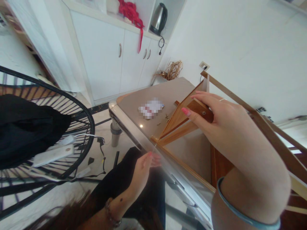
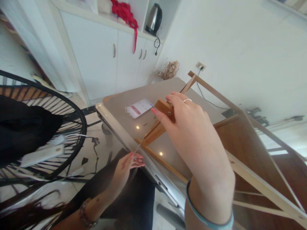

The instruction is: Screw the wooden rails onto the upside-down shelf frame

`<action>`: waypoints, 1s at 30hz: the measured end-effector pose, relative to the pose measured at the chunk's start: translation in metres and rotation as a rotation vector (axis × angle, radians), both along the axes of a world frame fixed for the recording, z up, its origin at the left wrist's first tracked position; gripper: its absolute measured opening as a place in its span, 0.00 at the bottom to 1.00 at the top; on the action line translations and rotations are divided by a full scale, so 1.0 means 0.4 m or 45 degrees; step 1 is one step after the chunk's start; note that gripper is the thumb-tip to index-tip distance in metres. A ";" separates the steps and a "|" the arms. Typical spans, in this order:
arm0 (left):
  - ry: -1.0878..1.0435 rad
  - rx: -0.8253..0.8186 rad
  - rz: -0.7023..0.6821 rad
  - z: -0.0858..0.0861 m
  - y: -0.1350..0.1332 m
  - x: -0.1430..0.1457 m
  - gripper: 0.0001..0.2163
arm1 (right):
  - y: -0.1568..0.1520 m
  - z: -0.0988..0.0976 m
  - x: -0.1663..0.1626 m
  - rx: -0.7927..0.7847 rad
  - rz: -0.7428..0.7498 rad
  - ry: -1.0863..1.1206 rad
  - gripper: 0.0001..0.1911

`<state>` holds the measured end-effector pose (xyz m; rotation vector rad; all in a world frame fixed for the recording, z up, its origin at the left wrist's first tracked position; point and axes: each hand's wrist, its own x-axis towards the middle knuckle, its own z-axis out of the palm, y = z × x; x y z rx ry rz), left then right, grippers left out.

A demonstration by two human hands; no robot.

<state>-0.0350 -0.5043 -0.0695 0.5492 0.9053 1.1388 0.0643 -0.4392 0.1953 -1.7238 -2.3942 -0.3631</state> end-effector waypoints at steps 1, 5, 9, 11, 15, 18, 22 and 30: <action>-0.041 -0.029 -0.032 0.000 -0.001 0.001 0.27 | 0.000 0.001 -0.001 -0.001 0.002 -0.008 0.18; -0.343 -0.087 -0.090 0.002 0.000 0.006 0.25 | 0.000 0.002 -0.001 0.016 0.011 -0.034 0.19; -0.454 -0.035 -0.123 -0.001 0.008 0.007 0.26 | 0.001 0.000 0.003 0.026 0.024 -0.053 0.20; -0.181 0.059 -0.118 -0.003 0.016 -0.005 0.25 | 0.001 -0.002 0.003 0.031 0.014 -0.052 0.19; 0.375 0.260 -0.034 0.005 0.035 -0.052 0.23 | 0.001 -0.004 0.002 0.044 0.005 -0.055 0.19; 0.711 0.393 -0.059 0.014 0.044 -0.075 0.22 | 0.003 -0.006 0.004 0.063 0.015 -0.050 0.19; 0.658 0.365 -0.078 0.015 0.044 -0.075 0.21 | 0.006 -0.009 0.007 0.066 0.035 -0.028 0.19; 0.989 0.685 0.007 0.034 0.052 -0.098 0.16 | 0.002 -0.011 0.003 0.075 0.020 -0.012 0.18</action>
